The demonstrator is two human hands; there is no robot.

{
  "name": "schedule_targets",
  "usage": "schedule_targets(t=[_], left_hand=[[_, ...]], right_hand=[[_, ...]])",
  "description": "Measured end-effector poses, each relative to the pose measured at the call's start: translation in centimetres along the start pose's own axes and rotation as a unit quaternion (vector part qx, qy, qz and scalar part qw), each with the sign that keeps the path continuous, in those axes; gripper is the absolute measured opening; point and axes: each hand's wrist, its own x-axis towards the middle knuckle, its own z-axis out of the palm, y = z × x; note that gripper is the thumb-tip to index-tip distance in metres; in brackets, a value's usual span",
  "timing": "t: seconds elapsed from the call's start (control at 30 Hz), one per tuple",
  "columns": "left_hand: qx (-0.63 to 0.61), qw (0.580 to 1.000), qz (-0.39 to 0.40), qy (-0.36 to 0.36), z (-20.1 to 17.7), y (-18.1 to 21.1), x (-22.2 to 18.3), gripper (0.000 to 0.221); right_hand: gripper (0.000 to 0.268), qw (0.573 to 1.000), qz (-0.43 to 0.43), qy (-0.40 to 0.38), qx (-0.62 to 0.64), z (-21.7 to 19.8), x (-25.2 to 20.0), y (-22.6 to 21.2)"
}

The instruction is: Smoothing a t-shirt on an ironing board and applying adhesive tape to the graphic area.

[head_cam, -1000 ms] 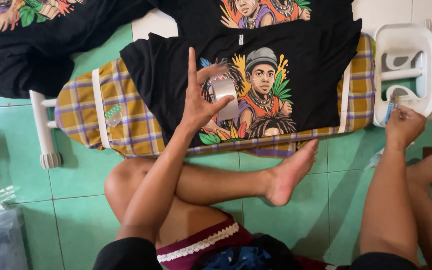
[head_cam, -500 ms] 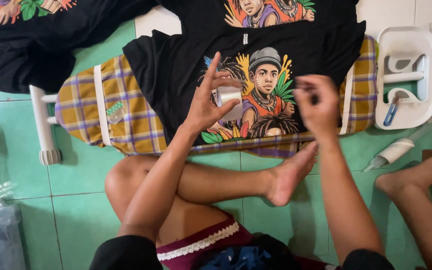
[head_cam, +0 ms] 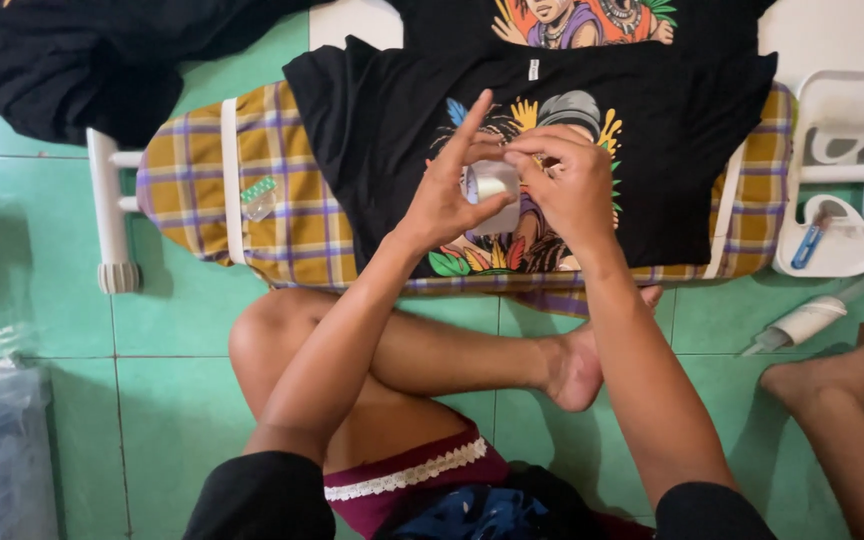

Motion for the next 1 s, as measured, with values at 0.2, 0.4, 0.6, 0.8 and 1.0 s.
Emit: schedule_targets(t=[0.2,0.4,0.6,0.8,1.0], left_hand=[[0.053,0.998,-0.022,0.015,-0.1,0.2,0.1,0.112],[0.157,0.984,-0.045,-0.078,-1.3,-1.1,0.7,0.081],[0.182,0.973,-0.067,-0.122,-2.4,0.4,0.8,0.085],[0.193,0.929,-0.213,0.231,-10.8,-0.4,0.0,0.077],[0.586,0.669,-0.22,0.401,-19.6,1.9,-4.5,0.074]], right_hand=[[0.008,0.993,-0.018,0.119,0.021,-0.5,-0.2,-2.1],[0.012,0.975,0.052,0.174,0.126,-3.1,-1.0,-0.8],[0.011,0.957,0.188,0.161,0.154,-2.7,-5.4,1.5],[0.018,0.958,0.221,0.082,0.161,-3.7,-8.4,1.7],[0.07,0.94,0.292,0.018,0.175,-5.4,-9.0,1.9]])
